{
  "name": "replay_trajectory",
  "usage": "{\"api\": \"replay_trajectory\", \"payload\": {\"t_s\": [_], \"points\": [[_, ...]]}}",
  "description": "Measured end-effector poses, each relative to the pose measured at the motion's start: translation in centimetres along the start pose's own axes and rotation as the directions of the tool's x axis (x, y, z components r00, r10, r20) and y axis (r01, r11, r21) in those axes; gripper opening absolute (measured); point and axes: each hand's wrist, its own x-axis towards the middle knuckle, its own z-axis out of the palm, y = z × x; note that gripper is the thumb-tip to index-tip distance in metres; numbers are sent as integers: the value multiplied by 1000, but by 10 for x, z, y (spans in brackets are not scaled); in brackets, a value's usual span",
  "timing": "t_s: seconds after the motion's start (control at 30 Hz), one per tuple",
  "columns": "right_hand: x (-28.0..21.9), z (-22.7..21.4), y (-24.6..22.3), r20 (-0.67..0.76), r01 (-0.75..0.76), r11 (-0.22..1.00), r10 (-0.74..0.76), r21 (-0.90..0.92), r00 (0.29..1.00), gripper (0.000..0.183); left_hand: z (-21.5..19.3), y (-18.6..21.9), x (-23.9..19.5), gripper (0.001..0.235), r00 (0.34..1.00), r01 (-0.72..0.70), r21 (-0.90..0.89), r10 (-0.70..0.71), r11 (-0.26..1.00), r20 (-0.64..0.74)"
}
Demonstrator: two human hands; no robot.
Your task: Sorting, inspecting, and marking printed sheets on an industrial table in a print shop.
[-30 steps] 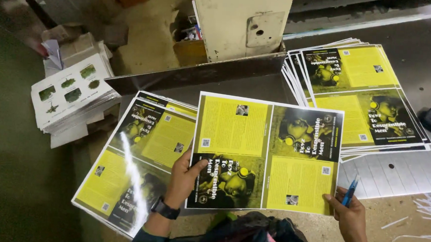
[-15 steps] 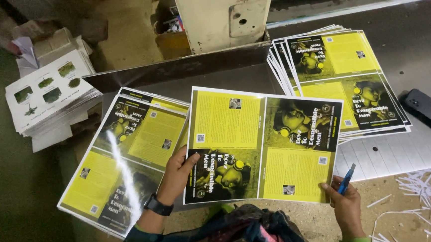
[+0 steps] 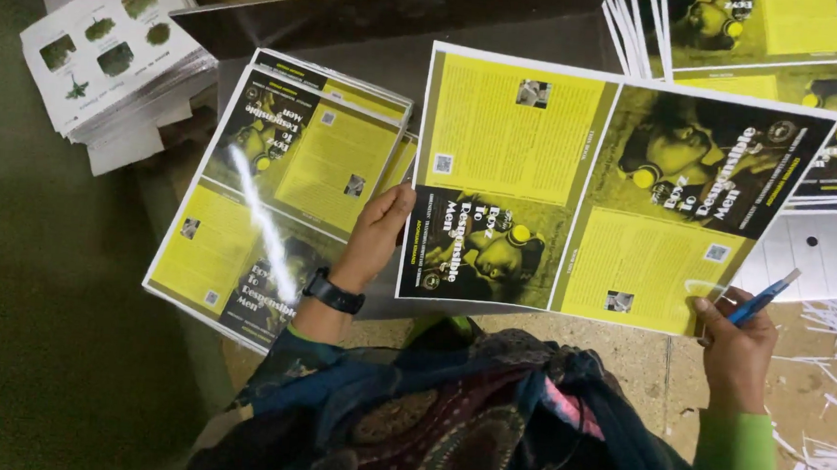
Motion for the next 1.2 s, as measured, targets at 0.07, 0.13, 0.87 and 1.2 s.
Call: {"api": "replay_trajectory", "payload": {"t_s": [0.07, 0.13, 0.87, 1.2], "points": [[-2, -1, 0, -1, 5, 1000, -5, -22, 1000, 10, -1, -12, 4, 58, 999, 35, -6, -35, 999, -16], [5, -4, 6, -1, 13, 999, -14, -39, 1000, 9, -1, -12, 6, 62, 997, 64, -8, -64, 998, -34], [28, 5, 3, 11, 62, 997, -63, 37, 998, 18, -10, 10, 4, 32, 988, -157, 100, 155, 983, 26], [31, 18, -1, 75, 227, 969, -235, 97, 969, 41, -17, 14, -2, 40, 971, -231, -84, 225, 969, -77]]}}
